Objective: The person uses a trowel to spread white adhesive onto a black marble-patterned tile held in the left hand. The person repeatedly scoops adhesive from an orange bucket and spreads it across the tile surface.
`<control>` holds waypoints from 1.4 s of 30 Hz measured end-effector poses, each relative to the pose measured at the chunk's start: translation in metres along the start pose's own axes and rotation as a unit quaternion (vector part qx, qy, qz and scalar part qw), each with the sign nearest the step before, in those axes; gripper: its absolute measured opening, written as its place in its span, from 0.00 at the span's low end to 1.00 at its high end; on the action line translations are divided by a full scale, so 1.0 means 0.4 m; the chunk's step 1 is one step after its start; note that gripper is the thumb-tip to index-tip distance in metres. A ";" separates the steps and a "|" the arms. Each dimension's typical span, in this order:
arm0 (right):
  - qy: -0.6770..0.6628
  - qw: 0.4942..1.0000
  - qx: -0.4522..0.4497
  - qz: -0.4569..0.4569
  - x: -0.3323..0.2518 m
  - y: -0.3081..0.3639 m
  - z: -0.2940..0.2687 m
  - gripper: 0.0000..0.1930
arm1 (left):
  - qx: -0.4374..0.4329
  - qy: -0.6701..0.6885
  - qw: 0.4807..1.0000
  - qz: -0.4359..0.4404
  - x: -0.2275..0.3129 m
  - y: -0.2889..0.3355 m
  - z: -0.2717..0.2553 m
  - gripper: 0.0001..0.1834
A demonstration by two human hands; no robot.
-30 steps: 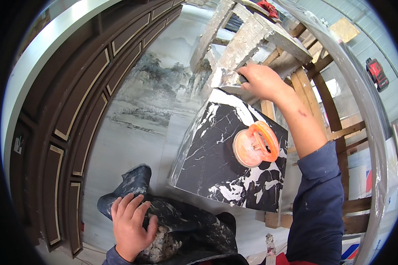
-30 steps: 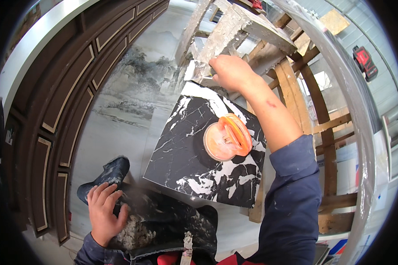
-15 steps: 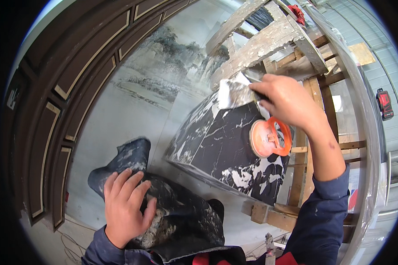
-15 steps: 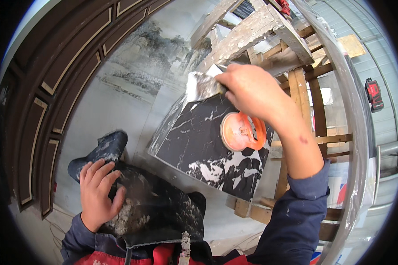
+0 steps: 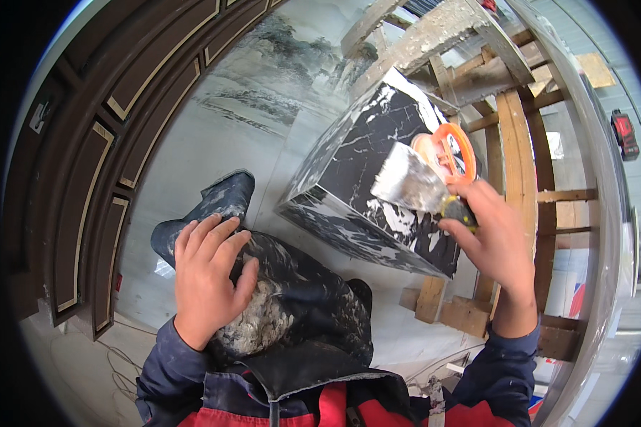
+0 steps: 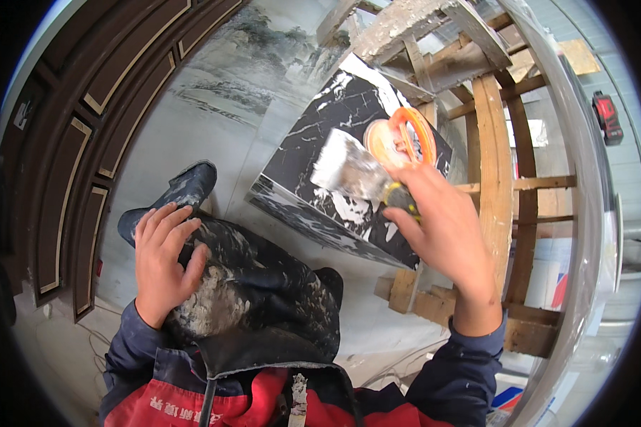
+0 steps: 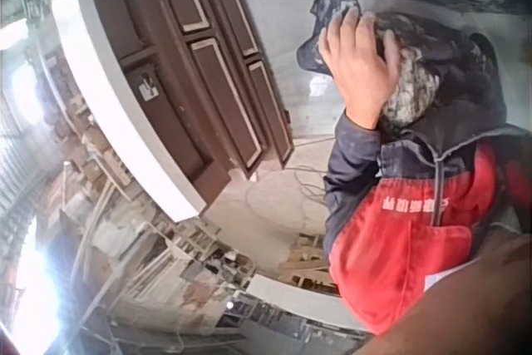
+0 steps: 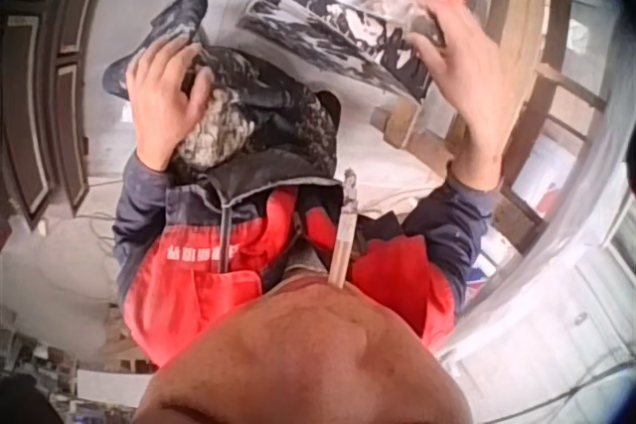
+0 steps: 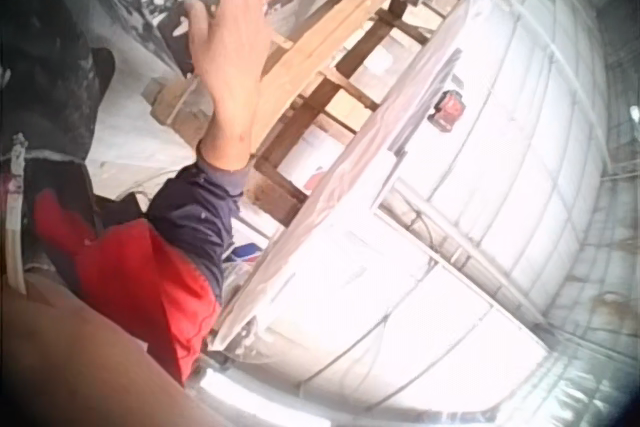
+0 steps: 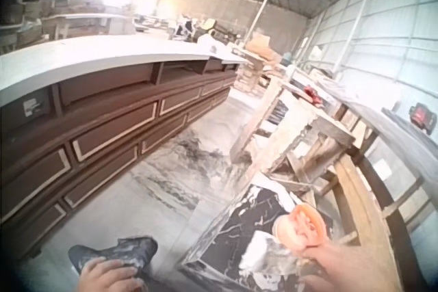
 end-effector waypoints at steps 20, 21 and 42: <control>-0.047 0.996 -0.072 0.030 -0.071 -0.068 0.088 0.19 | 0.023 0.021 0.999 0.015 0.005 0.008 0.017 0.22; -0.025 0.993 -0.104 0.043 -0.080 -0.105 0.074 0.19 | 0.025 0.020 0.999 0.011 0.000 0.013 0.018 0.22; -0.261 0.917 -0.160 0.256 0.339 -0.185 -0.206 0.20 | -0.029 0.057 0.998 0.024 -0.051 -0.113 0.010 0.25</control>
Point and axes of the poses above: each hand's wrist, its own y-axis away from the middle knuckle, its own z-axis out of the palm, x = y × z, the point moved 1 cm from there along -y, towards the middle knuckle, and after that the axes turned 10 degrees about -x, right-handed, at the moved point
